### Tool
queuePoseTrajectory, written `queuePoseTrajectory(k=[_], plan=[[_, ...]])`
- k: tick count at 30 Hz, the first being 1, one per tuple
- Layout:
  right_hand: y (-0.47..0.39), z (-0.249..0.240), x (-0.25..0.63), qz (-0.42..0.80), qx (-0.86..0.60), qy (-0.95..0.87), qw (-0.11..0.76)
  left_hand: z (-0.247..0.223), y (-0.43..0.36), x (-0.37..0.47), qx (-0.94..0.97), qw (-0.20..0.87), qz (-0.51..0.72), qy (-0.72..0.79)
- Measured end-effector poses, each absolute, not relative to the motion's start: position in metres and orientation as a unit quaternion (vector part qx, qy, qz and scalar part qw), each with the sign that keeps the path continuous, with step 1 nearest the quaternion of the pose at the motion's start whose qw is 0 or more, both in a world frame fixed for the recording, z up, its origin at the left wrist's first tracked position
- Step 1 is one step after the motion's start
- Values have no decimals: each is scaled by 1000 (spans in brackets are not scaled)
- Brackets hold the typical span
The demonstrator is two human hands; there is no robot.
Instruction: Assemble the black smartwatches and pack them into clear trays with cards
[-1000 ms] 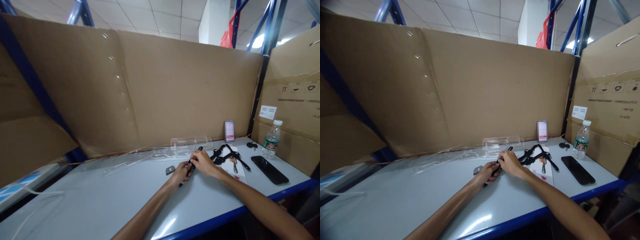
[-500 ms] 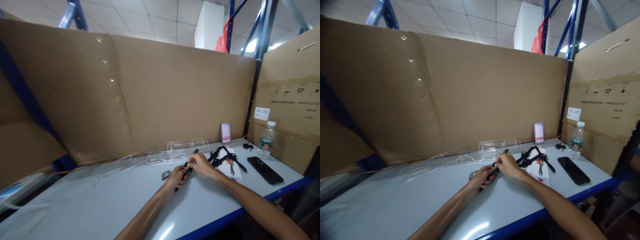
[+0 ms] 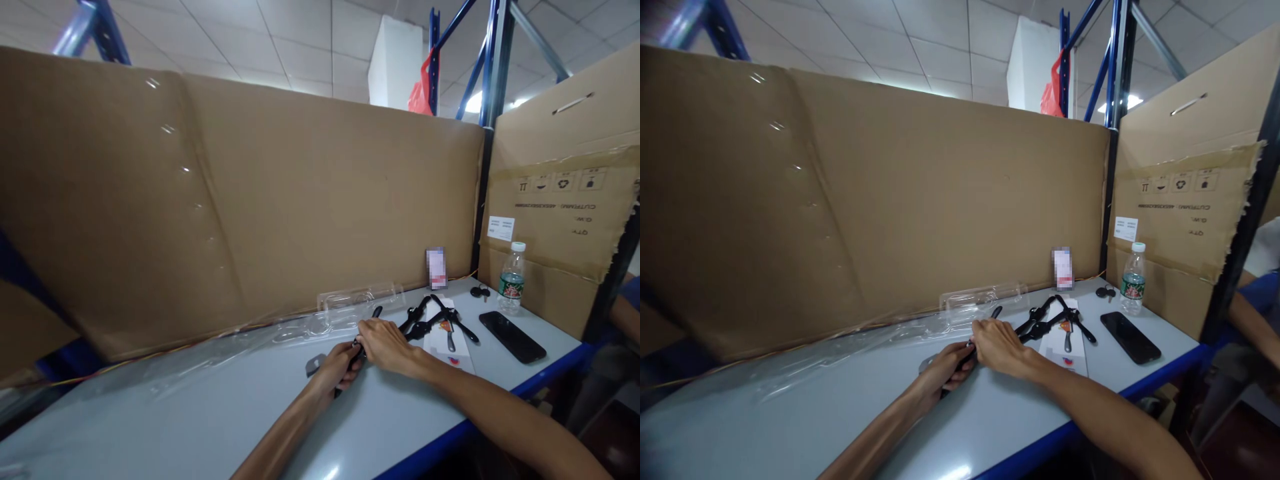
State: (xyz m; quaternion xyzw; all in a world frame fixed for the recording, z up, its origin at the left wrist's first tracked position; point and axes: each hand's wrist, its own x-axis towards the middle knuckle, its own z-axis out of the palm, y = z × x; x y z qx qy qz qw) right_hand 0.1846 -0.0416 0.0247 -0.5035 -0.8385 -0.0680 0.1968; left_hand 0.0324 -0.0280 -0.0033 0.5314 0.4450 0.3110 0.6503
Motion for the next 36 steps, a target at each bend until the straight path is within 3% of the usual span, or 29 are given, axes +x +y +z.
queuePoseTrajectory(k=[18,28,36], plan=[[-33,34,199,-54,-384,-900,198,1,-30,35,541,640,310,449],[-22,24,196,138,-466,-818,309,-1,-31,35,550,637,300,449],[-27,26,192,26,-477,-838,264,2,-33,35,559,632,289,453]])
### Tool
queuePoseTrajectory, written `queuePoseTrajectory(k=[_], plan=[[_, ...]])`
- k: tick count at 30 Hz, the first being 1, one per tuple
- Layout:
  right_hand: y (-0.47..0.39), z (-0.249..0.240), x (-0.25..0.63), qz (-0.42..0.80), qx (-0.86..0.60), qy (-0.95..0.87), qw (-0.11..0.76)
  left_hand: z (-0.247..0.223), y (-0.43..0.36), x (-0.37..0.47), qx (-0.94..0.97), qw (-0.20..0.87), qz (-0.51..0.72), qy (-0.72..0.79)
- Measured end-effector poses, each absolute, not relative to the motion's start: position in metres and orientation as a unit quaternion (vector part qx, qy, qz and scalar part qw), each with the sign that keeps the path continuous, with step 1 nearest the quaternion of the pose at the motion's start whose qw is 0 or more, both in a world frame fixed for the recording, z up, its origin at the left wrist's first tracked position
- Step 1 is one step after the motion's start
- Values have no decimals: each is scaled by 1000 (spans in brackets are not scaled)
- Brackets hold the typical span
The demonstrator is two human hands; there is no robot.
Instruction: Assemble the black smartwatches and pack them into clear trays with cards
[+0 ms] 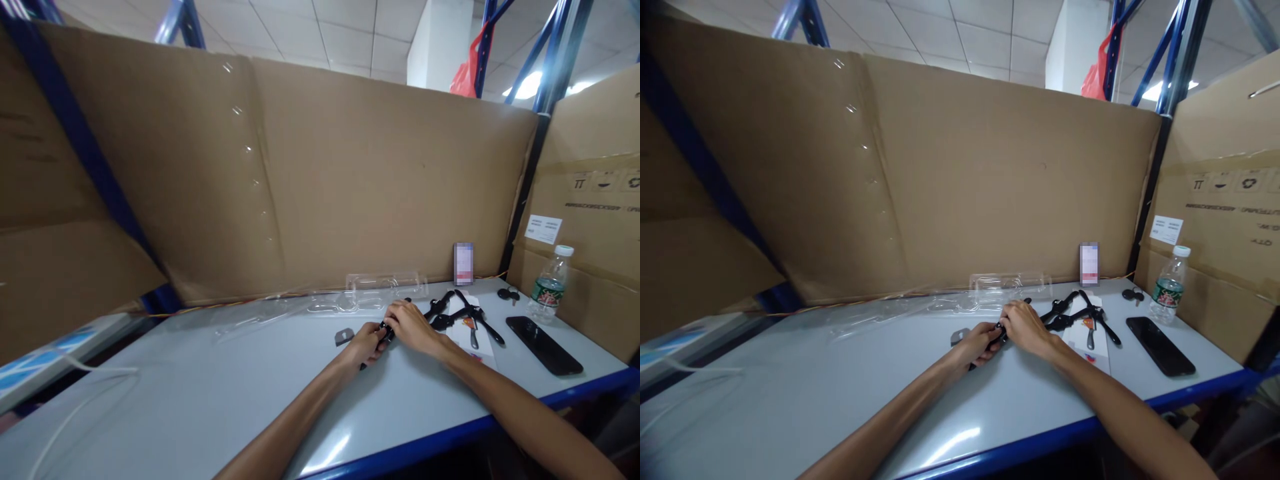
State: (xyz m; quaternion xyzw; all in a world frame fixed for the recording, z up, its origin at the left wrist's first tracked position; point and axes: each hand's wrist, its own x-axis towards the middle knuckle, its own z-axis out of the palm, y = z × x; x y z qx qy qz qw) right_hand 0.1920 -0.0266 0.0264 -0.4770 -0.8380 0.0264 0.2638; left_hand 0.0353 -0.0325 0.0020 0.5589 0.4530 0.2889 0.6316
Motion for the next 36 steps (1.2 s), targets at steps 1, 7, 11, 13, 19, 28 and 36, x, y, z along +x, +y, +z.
queuePoseTrajectory(k=[1,7,11,13,19,28,36], plan=[[-27,26,192,15,-478,-841,253,2,-32,35,557,634,288,453],[-29,24,196,7,-471,-851,231,3,-31,32,549,646,285,447],[-28,24,198,23,-453,-862,228,2,-29,31,547,651,275,449],[-27,25,199,38,-447,-863,234,1,-28,31,546,652,276,448],[-31,30,201,17,-413,-882,227,2,-28,32,549,645,281,451],[-29,31,198,-13,-396,-892,217,5,-31,34,550,640,275,461],[-18,19,199,137,-415,-848,300,3,-30,32,557,636,265,464]])
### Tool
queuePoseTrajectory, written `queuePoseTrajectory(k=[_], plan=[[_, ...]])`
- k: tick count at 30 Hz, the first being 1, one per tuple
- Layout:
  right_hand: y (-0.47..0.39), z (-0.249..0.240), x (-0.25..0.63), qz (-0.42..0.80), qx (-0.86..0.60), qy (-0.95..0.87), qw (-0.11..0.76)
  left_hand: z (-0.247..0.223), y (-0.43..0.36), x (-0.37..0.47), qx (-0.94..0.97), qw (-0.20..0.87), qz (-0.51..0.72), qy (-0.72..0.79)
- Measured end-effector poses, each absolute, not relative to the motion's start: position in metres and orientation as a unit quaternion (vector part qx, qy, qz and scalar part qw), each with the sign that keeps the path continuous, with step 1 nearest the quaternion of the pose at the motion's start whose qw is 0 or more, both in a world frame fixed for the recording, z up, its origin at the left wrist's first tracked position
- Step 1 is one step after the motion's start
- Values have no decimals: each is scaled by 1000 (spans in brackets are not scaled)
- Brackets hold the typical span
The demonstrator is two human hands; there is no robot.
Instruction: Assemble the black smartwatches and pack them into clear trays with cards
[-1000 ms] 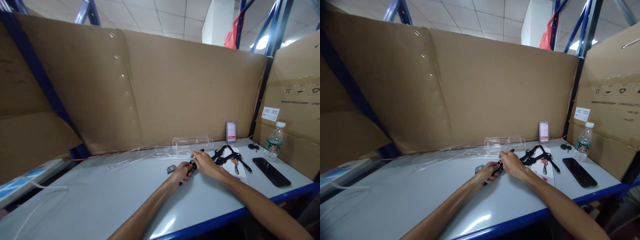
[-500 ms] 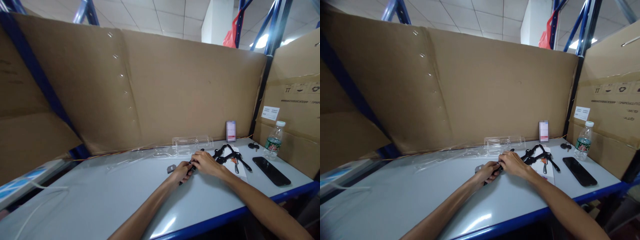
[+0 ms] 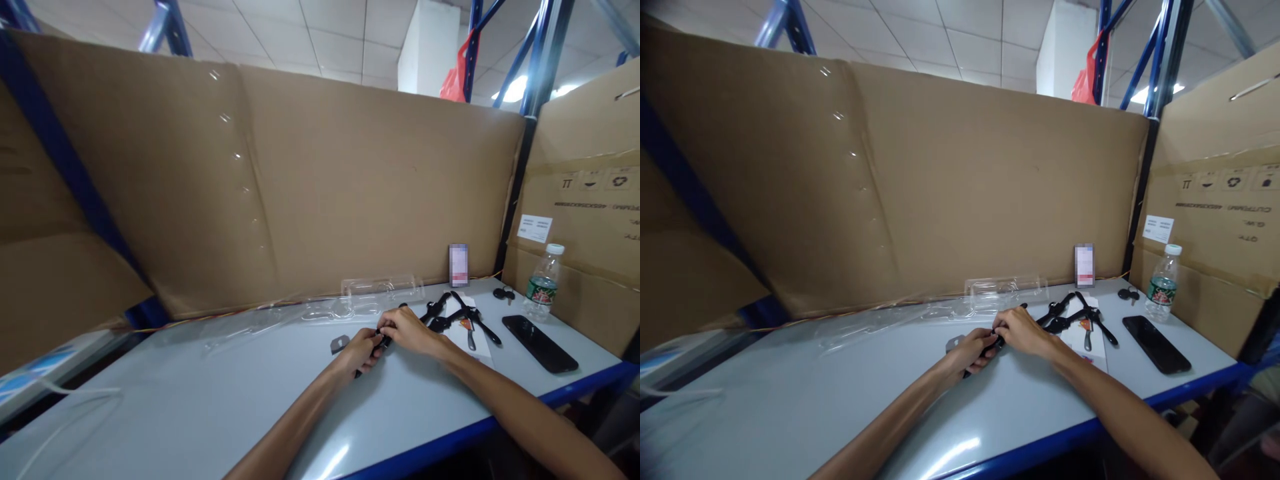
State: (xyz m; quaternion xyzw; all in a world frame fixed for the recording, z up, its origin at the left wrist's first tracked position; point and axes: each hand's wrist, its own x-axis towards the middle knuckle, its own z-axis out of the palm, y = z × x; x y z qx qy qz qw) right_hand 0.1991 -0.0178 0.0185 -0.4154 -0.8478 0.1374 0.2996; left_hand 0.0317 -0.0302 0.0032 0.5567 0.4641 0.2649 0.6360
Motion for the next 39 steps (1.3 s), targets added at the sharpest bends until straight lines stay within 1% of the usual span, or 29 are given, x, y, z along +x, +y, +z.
queuePoseTrajectory(k=[4,12,17,20,26,30,33,37,39], plan=[[-12,17,205,97,-391,-867,293,4,-30,32,550,642,259,468],[-25,27,202,2,-377,-895,237,4,-29,28,557,640,256,463],[-35,32,199,-59,-400,-899,170,6,-27,28,550,647,251,464],[-38,35,201,-74,-391,-906,145,6,-26,28,544,654,249,463],[-38,39,203,-105,-372,-912,135,6,-26,28,550,660,247,448],[-35,36,199,-80,-383,-909,141,2,-25,29,560,653,250,445],[-33,32,195,-28,-395,-899,185,-1,-25,30,561,646,263,445],[-26,27,195,97,-451,-850,253,3,-30,31,577,636,259,443],[-22,26,197,117,-469,-830,278,7,-33,31,576,634,257,448]])
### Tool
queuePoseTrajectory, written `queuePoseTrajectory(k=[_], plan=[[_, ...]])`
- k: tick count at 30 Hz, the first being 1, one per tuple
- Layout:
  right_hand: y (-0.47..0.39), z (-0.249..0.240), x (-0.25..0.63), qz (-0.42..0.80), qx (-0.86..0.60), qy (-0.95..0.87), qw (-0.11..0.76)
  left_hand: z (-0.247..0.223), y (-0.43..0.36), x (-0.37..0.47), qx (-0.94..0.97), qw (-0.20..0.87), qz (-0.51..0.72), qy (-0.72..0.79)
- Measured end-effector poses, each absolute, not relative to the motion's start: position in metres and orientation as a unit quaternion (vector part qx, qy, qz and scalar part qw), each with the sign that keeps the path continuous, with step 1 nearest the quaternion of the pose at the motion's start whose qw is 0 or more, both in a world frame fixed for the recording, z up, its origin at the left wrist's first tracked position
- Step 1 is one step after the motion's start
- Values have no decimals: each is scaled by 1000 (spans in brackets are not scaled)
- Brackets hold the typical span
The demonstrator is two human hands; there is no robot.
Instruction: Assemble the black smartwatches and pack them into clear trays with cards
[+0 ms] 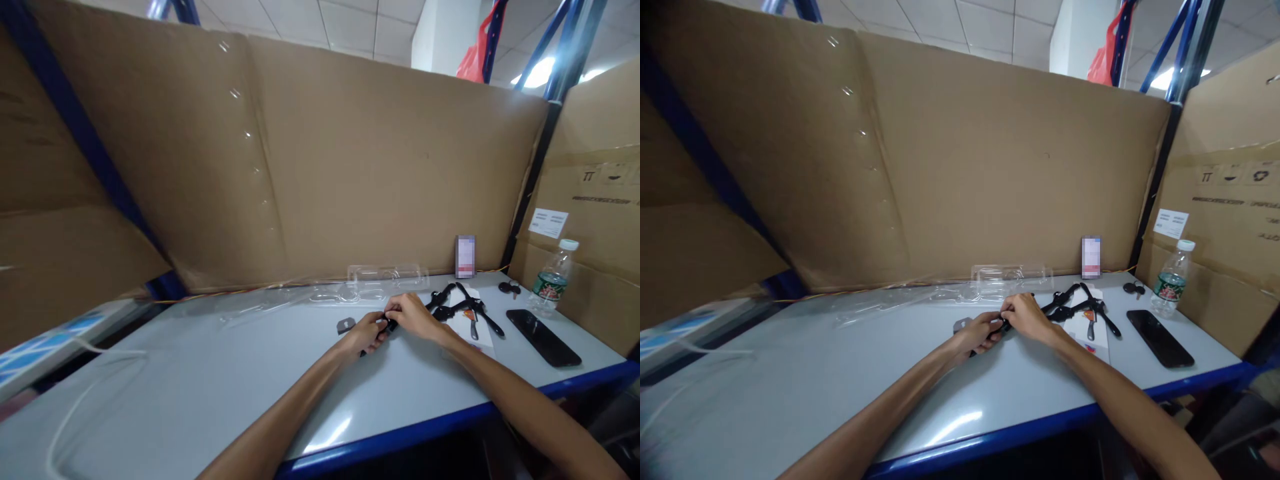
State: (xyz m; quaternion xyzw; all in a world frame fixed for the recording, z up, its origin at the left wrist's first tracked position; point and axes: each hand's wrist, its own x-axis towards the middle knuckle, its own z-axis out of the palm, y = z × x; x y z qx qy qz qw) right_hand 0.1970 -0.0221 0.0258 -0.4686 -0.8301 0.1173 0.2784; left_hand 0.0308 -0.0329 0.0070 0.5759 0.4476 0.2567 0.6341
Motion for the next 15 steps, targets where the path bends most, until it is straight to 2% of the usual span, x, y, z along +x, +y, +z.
queuePoseTrajectory(k=[3,9,15], plan=[[-21,27,200,66,-459,-844,269,10,-34,30,569,641,258,445],[-35,34,200,-62,-437,-880,176,8,-30,30,551,659,262,440],[-41,37,197,-83,-435,-883,154,8,-29,28,539,672,265,434]])
